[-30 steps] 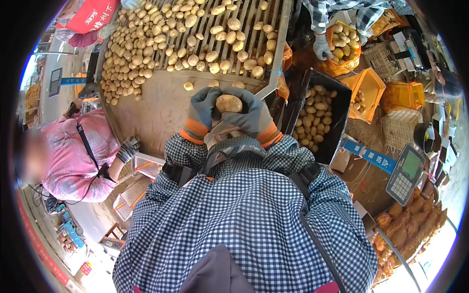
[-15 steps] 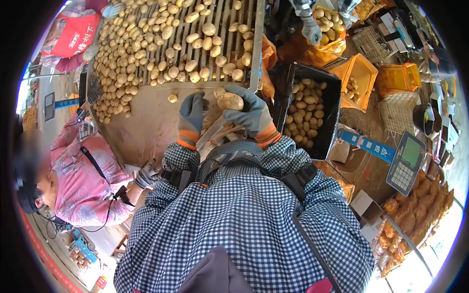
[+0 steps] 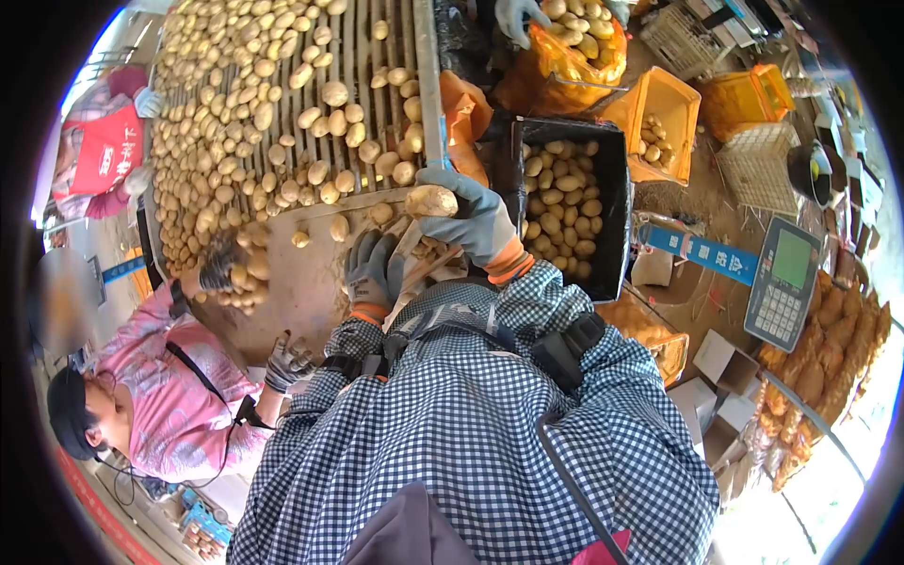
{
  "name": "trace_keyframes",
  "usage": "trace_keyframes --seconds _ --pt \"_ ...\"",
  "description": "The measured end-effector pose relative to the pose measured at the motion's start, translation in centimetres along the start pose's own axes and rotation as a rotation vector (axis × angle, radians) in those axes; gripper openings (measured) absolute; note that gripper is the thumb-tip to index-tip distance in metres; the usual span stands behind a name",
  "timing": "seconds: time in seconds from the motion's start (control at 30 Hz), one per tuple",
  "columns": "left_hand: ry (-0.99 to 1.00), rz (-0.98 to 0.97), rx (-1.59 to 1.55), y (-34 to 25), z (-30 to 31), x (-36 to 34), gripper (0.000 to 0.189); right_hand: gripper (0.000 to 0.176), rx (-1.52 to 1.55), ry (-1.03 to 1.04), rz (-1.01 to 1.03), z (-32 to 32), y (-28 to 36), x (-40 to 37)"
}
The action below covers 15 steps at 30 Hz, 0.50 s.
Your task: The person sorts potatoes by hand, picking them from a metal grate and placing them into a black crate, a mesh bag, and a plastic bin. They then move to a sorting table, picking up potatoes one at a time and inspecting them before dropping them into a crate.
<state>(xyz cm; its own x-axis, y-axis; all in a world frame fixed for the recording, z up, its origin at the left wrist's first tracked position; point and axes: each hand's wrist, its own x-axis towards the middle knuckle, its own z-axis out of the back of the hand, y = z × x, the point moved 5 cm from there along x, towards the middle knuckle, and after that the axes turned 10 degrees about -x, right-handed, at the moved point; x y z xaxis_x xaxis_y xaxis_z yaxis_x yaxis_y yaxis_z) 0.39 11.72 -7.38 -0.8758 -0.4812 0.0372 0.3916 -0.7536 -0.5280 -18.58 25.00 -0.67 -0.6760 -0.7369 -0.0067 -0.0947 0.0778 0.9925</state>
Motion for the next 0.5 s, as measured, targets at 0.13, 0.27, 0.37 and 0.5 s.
trace_keyframes --seconds 0.13,0.27,0.37,0.5 --pt "-0.011 -0.005 -0.023 1.2 -1.4 -0.8 0.035 0.039 0.564 -0.047 -0.399 2.1 -6.0 -2.0" --pt "-0.001 -0.071 -0.079 1.1 -2.0 -0.5 0.036 0.032 0.778 -0.273 -0.481 5.9 -8.1 -4.9" --pt "0.035 -0.043 -0.013 0.6 -1.7 -0.5 0.041 0.028 0.46 -0.512 -0.566 12.4 -12.3 -11.0" --pt "0.095 -0.063 -0.025 0.2 -1.7 -0.5 0.048 0.033 0.603 -1.155 -0.885 20.1 -14.6 -25.3"
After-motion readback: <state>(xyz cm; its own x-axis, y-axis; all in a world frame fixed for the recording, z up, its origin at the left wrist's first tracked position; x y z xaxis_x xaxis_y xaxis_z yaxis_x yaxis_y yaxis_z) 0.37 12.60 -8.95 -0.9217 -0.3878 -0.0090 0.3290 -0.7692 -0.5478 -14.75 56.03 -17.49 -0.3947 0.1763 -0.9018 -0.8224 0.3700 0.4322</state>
